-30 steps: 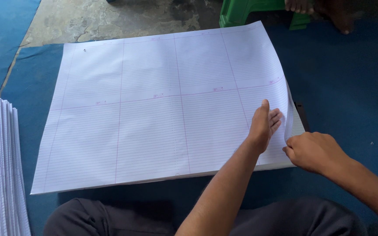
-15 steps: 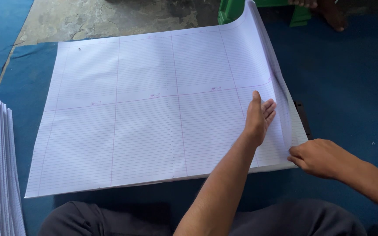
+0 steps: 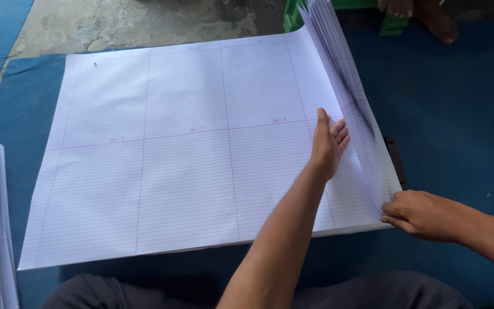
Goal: The person folds large lined paper sheets in half using a small rectangular tool to crease the fold. They repeat this process for multiple sheets, stacking the folded sheets to the left.
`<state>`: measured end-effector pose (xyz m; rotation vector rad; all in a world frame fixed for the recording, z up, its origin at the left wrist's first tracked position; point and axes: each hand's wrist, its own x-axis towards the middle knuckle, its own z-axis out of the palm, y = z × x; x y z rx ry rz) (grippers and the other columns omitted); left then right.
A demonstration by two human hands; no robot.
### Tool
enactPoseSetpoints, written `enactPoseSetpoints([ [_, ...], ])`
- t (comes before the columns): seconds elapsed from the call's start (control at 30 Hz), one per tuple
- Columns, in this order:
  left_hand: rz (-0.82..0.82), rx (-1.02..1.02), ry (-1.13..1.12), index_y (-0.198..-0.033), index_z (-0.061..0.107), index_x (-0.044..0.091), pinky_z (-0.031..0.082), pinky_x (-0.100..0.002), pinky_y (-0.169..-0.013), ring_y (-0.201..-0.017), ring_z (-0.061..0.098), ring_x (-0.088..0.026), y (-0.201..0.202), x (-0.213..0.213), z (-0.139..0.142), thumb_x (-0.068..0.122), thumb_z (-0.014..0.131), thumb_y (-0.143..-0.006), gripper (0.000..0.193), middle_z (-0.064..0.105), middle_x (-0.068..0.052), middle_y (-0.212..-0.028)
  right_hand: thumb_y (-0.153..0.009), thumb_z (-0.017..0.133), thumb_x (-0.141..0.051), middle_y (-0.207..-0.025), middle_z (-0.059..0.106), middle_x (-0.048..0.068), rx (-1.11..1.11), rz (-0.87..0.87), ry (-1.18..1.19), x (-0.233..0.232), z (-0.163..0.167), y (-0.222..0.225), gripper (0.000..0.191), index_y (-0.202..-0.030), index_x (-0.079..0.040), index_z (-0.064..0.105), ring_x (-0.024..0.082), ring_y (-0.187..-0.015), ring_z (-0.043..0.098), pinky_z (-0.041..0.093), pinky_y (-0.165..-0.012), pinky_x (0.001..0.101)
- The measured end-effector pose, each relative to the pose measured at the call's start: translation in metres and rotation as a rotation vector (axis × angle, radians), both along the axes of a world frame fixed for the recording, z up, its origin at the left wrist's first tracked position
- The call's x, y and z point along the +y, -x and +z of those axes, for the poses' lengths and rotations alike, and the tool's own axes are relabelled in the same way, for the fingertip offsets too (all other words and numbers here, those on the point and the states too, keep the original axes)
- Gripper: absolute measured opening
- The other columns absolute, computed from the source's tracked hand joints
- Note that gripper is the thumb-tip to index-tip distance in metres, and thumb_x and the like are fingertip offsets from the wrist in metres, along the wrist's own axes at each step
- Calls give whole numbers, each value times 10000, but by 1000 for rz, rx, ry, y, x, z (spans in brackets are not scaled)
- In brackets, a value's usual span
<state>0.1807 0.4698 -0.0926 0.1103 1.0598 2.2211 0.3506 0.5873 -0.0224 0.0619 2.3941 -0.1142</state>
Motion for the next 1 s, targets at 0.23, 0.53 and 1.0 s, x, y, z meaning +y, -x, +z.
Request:
enactPoseSetpoints([
  [0.23, 28, -25, -17, -1563, -10, 21, 266, -442, -1214, -1482, 268, -405, 30, 9, -5, 671, 140, -938, 914, 238, -349, -1565, -934, 532, -418, -722, 649, 52, 49, -30, 117, 19, -12, 2, 366, -767, -128, 681, 191, -707, 624, 537, -733, 370],
  [0.53, -16, -30, -1, -1578, 24, 18, 216, -457, -1209, -1493, 185, -415, 56, 13, -10, 694, 90, -937, 934, 164, -334, -1587, -937, 543, -395, -727, 629, 33, 41, 49, 152, 28, -15, 12, 330, -762, -137, 653, 180, -719, 610, 524, -765, 374],
  [1.0, 58, 146, 74, -1541, 72, -107, 298, -486, -1198, -1472, 267, -467, 82, 35, -24, 547, 551, -923, 1020, 234, -415, -1533, -936, 561, -398, -676, 632, 25, -60, 33, 122, 25, -11, 25, 307, -778, -163, 680, 174, -677, 597, 512, -731, 361],
])
